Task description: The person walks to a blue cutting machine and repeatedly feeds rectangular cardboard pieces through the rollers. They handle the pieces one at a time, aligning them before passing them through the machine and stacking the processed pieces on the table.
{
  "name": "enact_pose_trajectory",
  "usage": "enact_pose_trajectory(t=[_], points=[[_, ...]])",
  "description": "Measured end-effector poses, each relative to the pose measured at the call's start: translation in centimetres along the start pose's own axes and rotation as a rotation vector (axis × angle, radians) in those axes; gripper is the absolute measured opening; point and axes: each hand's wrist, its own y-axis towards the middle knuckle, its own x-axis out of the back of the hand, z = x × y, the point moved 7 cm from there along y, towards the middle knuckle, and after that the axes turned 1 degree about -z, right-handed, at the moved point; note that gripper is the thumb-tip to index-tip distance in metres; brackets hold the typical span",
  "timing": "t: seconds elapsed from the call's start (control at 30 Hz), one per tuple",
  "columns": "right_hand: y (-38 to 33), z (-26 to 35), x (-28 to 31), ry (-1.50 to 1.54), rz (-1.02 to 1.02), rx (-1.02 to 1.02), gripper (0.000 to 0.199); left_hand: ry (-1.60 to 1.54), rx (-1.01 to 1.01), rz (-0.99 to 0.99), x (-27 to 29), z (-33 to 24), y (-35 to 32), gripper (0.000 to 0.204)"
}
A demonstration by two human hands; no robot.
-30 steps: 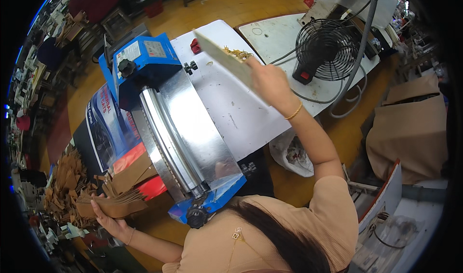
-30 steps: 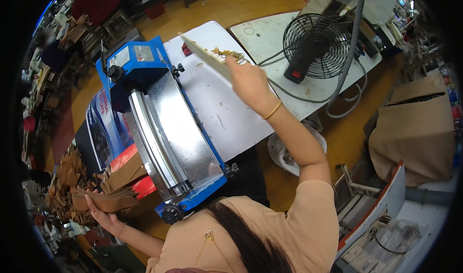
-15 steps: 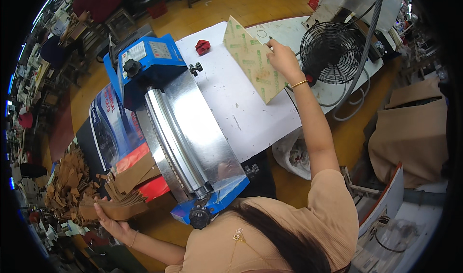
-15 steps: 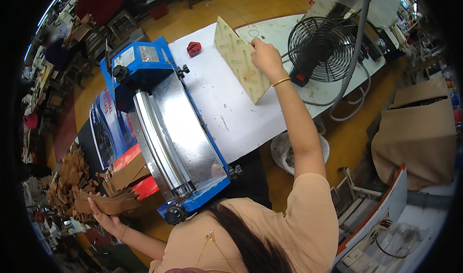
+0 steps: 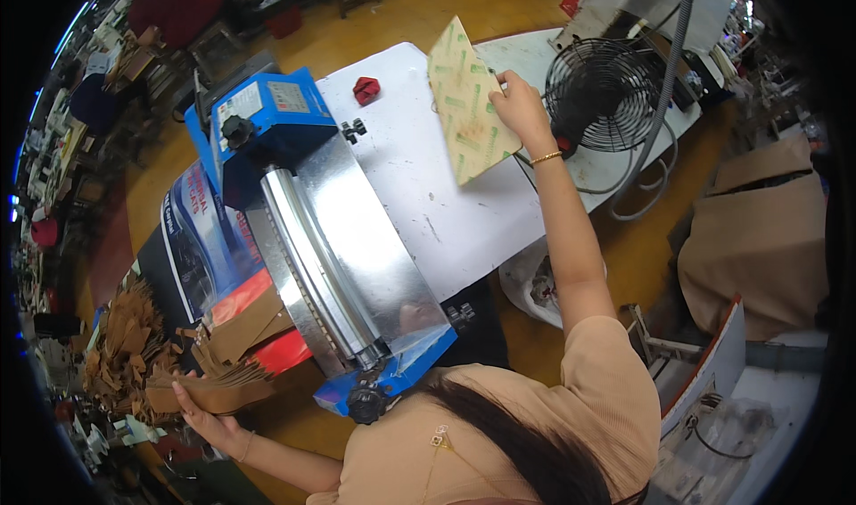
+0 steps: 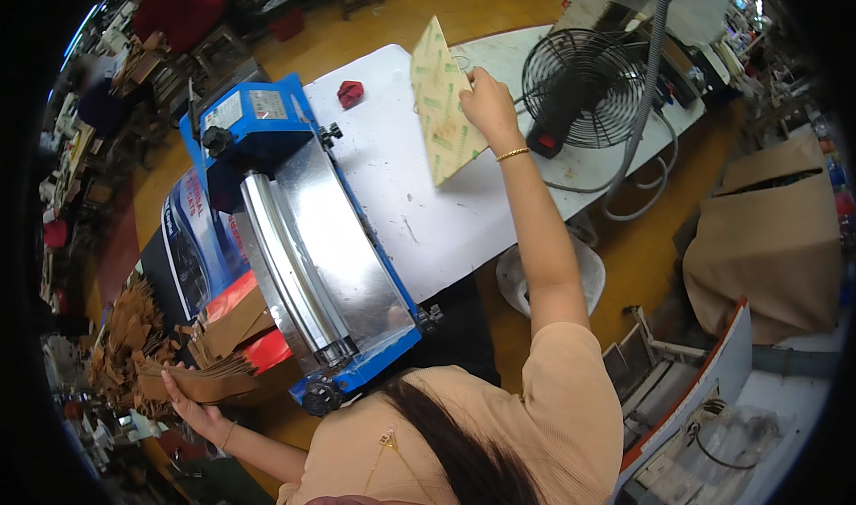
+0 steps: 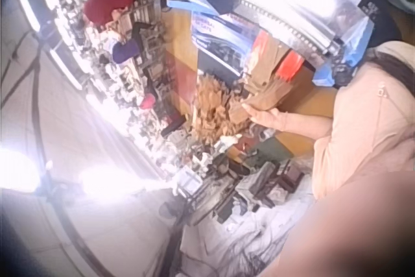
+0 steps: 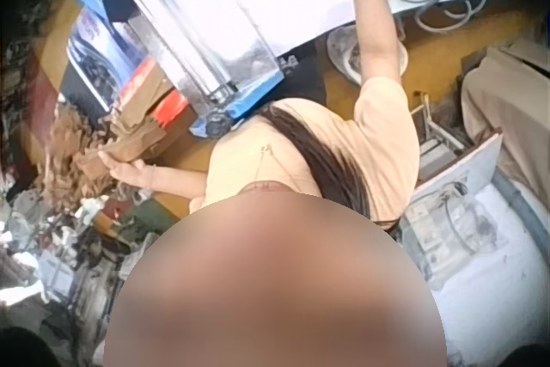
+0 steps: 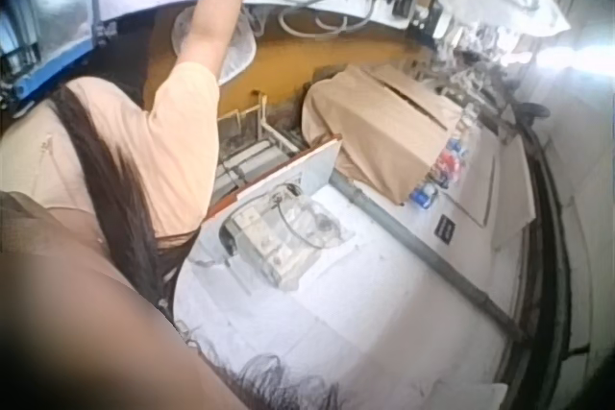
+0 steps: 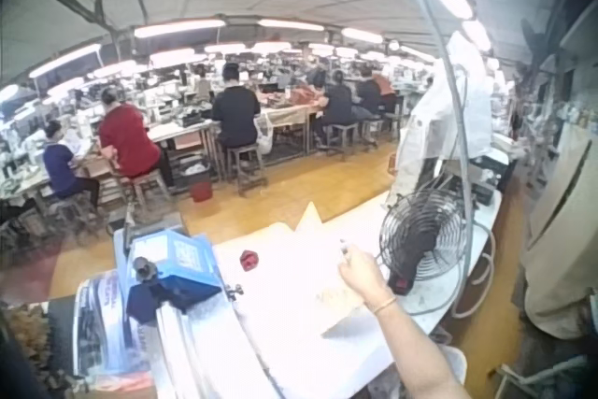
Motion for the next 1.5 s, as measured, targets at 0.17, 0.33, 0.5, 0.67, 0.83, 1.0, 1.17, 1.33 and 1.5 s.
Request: enact_pose_trajectory(t=[0.17,0.33,0.5,0.67,0.83,1.0,1.17,1.33,1.5], points=[[-3.6,-1.4,1.1,0.095,-0.126,-0.042,0.030,0.022,0.023,0.072,-0.2,1.2,1.4,0.054],[-11.4,-4.3,5.7,0.106,-0.127,-0.035,0.028,0.436,-0.397,0.163,0.8,0.4,4.5,0.086],[-21.2,-11.1,14.6,0.319,-0.010,-0.148,0.023,0.832,-0.871,0.296,-1.2,-0.8,3.9,0.114],[-31.9,-21.9,23.1,0.273,0.085,-0.543,0.026,0.469,-0.453,0.376,-6.0,0.7,1.2,0.078],[-38.2,-31.4,33.1,-0.054,-0.330,-0.814,0.028,0.420,-0.266,0.485,-11.2,4.1,-4.8,0.077],[-33.4,-38.6,35.6,0.061,-0.846,-0.657,0.030,0.410,-0.189,0.625,-15.3,6.1,-9.1,0.075],[-23.3,-46.6,29.2,0.360,-1.119,-0.774,0.031,0.426,-0.146,0.726,-19.0,8.0,-12.3,0.074],[-14.9,-49.0,22.9,1.051,-1.120,-0.591,0.019,0.455,-0.147,0.836,-23.6,9.7,-15.1,0.073],[-16.8,-47.3,22.4,0.973,-1.419,-0.576,0.015,0.464,-0.182,1.113,-30.7,11.9,-18.8,0.072]])
